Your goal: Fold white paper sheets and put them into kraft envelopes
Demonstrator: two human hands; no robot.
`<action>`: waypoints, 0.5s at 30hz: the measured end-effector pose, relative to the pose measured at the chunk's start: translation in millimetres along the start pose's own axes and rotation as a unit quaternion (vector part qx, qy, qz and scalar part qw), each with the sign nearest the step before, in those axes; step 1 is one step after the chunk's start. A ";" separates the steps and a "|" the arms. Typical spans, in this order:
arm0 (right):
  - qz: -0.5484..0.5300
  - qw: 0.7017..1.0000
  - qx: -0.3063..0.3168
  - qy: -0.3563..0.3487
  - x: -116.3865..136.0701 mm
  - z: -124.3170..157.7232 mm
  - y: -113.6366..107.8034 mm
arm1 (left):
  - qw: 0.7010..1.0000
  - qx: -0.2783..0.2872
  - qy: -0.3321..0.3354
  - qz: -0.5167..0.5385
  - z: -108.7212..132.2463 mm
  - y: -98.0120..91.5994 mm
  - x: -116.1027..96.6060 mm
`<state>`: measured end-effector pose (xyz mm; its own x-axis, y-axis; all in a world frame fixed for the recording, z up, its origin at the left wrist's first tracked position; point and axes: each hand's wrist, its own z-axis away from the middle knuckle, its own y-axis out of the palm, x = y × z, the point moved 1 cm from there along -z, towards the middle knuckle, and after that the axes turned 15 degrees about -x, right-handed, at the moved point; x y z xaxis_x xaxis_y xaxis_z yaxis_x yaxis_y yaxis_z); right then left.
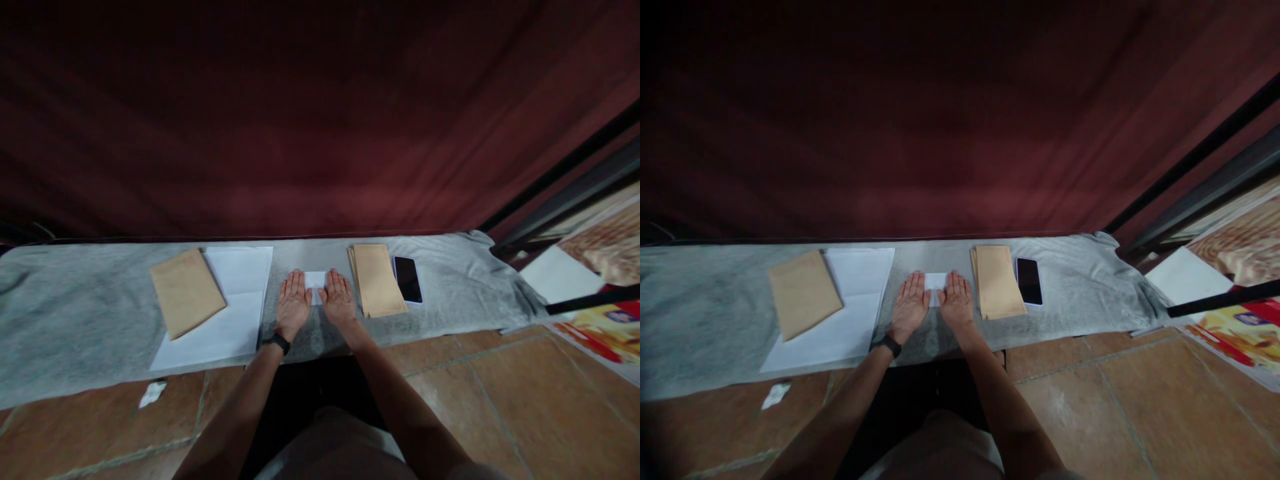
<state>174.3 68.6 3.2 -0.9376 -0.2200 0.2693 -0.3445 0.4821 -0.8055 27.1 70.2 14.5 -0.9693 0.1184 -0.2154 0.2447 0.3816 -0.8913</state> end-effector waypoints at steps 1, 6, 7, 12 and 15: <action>0.003 1.000 -0.007 0.002 -3.1 1.6 -0.4 | 1.000 -0.002 -0.003 -0.003 0.3 -0.3 -0.3; 0.007 1.000 -0.022 0.004 -9.0 5.5 1.0 | 1.000 -0.007 -0.019 -0.019 2.2 -2.8 0.3; 0.007 1.000 -0.021 0.005 -8.9 5.5 1.3 | 0.999 -0.008 -0.023 -0.020 2.6 -3.4 0.9; 0.013 1.000 -0.012 0.007 -7.1 3.7 1.3 | 0.999 -0.009 -0.030 -0.028 4.4 -7.0 1.5; 0.015 1.000 -0.007 0.009 -6.6 3.3 1.7 | 0.999 -0.004 -0.035 -0.036 9.0 -8.4 -2.0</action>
<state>180.0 68.0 -1.7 -0.9483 -0.1890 0.2549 -0.3163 0.5008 -0.8057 26.7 58.5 18.8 -0.9836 0.0258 -0.1788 0.1743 0.3949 -0.9020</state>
